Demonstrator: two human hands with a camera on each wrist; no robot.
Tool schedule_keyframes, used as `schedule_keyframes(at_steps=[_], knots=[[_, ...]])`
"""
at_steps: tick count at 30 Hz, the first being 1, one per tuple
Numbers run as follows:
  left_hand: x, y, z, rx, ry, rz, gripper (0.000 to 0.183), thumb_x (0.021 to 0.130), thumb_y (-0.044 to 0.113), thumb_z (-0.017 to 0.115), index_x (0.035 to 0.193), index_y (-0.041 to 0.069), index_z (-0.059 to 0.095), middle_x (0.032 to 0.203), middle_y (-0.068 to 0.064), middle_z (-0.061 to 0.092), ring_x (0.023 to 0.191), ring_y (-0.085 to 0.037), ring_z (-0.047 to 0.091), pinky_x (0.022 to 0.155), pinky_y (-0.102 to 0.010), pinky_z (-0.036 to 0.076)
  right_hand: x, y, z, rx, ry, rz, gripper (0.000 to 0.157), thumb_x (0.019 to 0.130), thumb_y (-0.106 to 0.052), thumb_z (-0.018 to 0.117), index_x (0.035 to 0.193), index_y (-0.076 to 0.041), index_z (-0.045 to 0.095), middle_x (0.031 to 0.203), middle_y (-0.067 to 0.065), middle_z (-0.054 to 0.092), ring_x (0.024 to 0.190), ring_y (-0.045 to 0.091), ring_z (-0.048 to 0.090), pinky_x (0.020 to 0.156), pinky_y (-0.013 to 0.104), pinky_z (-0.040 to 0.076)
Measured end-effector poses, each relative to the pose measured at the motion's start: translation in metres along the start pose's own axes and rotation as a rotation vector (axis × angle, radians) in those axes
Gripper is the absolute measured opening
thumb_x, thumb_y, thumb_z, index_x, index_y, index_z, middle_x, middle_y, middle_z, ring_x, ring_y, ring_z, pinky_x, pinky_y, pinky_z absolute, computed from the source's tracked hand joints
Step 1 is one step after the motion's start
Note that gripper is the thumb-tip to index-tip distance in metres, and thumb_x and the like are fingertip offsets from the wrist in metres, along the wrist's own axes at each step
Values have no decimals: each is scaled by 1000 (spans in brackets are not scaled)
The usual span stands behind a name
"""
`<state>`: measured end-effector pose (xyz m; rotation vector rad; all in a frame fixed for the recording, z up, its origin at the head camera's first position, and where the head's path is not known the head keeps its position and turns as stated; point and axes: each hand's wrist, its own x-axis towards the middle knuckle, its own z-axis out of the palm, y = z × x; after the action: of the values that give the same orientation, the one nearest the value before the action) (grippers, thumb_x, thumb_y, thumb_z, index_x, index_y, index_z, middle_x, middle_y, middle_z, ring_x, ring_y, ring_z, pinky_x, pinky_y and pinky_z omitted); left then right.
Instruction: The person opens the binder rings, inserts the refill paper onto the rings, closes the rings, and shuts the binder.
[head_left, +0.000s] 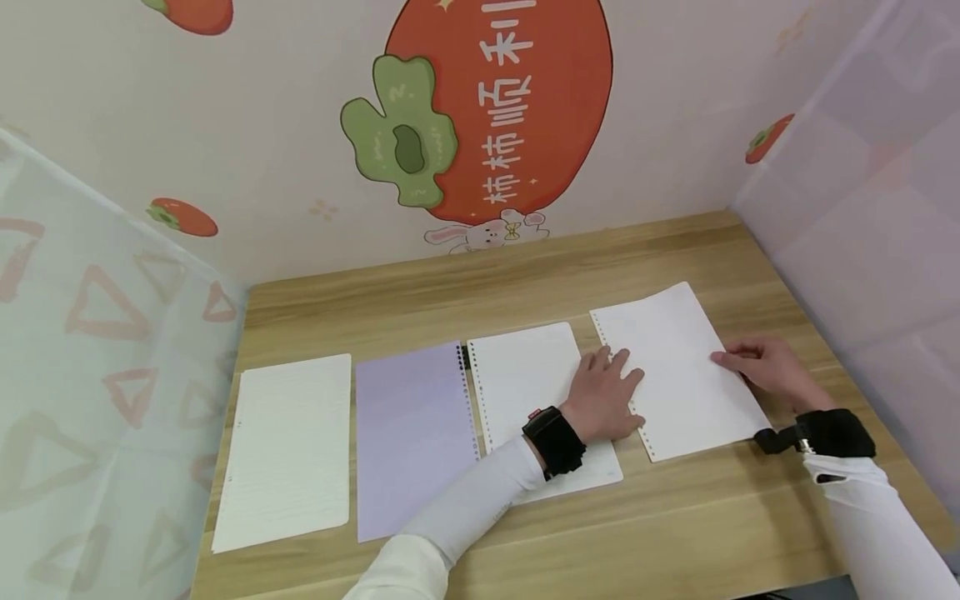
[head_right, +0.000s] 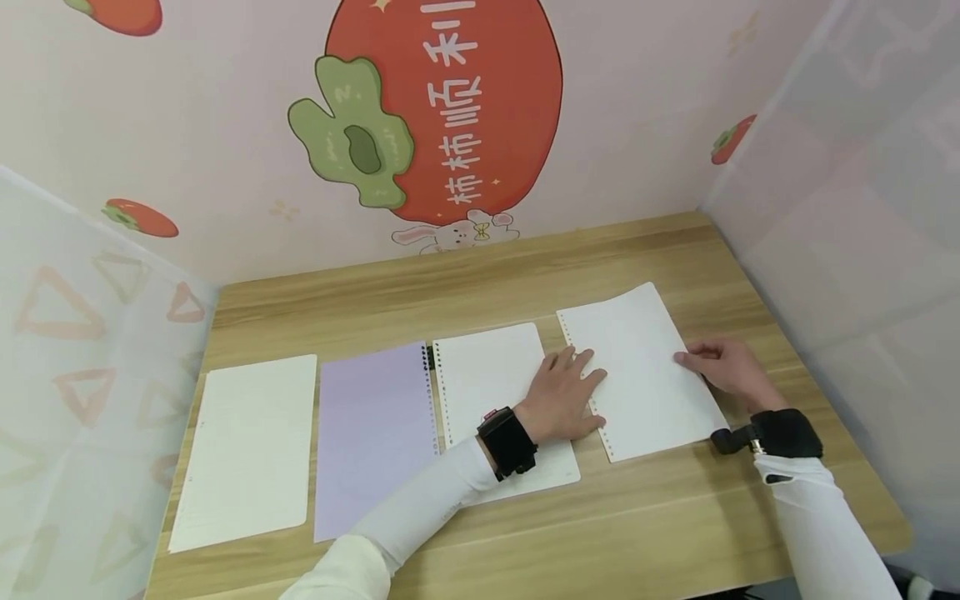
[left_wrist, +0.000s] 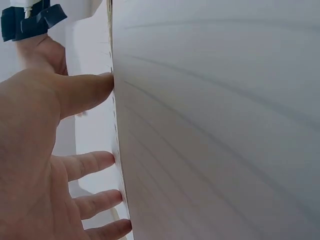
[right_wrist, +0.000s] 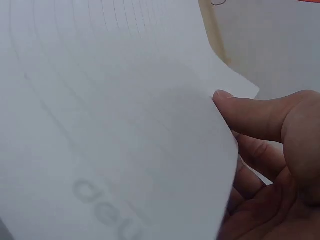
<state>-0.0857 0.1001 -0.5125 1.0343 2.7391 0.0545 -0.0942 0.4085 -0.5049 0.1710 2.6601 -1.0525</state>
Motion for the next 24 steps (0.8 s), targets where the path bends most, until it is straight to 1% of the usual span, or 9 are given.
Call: schedule_keyframes(at_steps=[3, 7, 10, 13, 14, 17, 21, 22, 24], knots=[[0, -3, 1, -75, 26, -6, 68, 97, 62, 54, 155, 28, 48, 166, -4, 34, 155, -30, 27, 123, -43, 25, 3, 5, 0, 22, -19, 21, 63, 96, -47, 68, 126, 8, 67, 93, -6, 71, 79, 2, 58, 67, 23, 50], [-1, -10, 3, -244, 80, -25, 65, 101, 54, 53, 155, 18, 47, 164, -9, 37, 153, -31, 29, 121, -41, 30, 5, 11, 2, 108, -30, 40, 62, 97, -45, 68, 128, 9, 65, 92, -15, 68, 78, 3, 60, 68, 24, 53], [-3, -18, 3, -416, 134, -50, 64, 103, 43, 54, 155, 9, 43, 161, -12, 38, 150, -28, 34, 120, -37, 32, 4, 13, 4, 294, -66, 86, 38, 97, -40, 69, 119, -9, 71, 91, -18, 68, 77, 5, 64, 66, 26, 56], [-4, -27, 4, -608, 193, -86, 62, 104, 33, 55, 156, 4, 38, 158, -14, 39, 147, -26, 37, 120, -33, 32, 3, 12, 9, 555, -112, 145, 7, 98, -30, 70, 102, -24, 73, 88, -15, 71, 74, 7, 67, 64, 29, 59], [-5, -31, 4, -667, 216, -102, 62, 104, 31, 55, 156, 3, 36, 156, -14, 39, 146, -25, 38, 120, -32, 32, 3, 11, 11, 629, -128, 154, 4, 98, -26, 70, 97, -27, 73, 87, -14, 72, 73, 8, 68, 63, 29, 59], [-6, -39, 6, -880, 274, -150, 62, 104, 26, 54, 157, 1, 33, 154, -16, 41, 143, -26, 43, 117, -31, 36, 1, 7, 15, 762, -154, 152, 12, 100, -19, 67, 93, -25, 76, 87, -8, 74, 73, 10, 70, 62, 30, 59], [-10, -46, 5, -1201, 293, -196, 63, 105, 23, 53, 158, -1, 29, 156, -19, 42, 140, -30, 51, 111, -34, 45, -4, -3, 17, 797, -163, 136, 10, 100, -20, 67, 99, -22, 76, 91, -6, 74, 77, 10, 70, 64, 30, 59], [-11, -47, 5, -1256, 286, -208, 64, 106, 23, 53, 159, -1, 28, 156, -19, 42, 138, -31, 53, 108, -34, 48, -6, -5, 18, 796, -165, 134, 9, 100, -21, 67, 101, -22, 75, 92, -6, 74, 78, 11, 70, 65, 30, 59], [-12, -48, 3, -1299, 261, -235, 65, 106, 27, 52, 160, 1, 27, 157, -17, 44, 136, -29, 56, 104, -34, 51, -9, -11, 18, 794, -170, 136, 8, 100, -23, 67, 104, -21, 74, 94, -6, 74, 79, 11, 70, 66, 30, 60]])
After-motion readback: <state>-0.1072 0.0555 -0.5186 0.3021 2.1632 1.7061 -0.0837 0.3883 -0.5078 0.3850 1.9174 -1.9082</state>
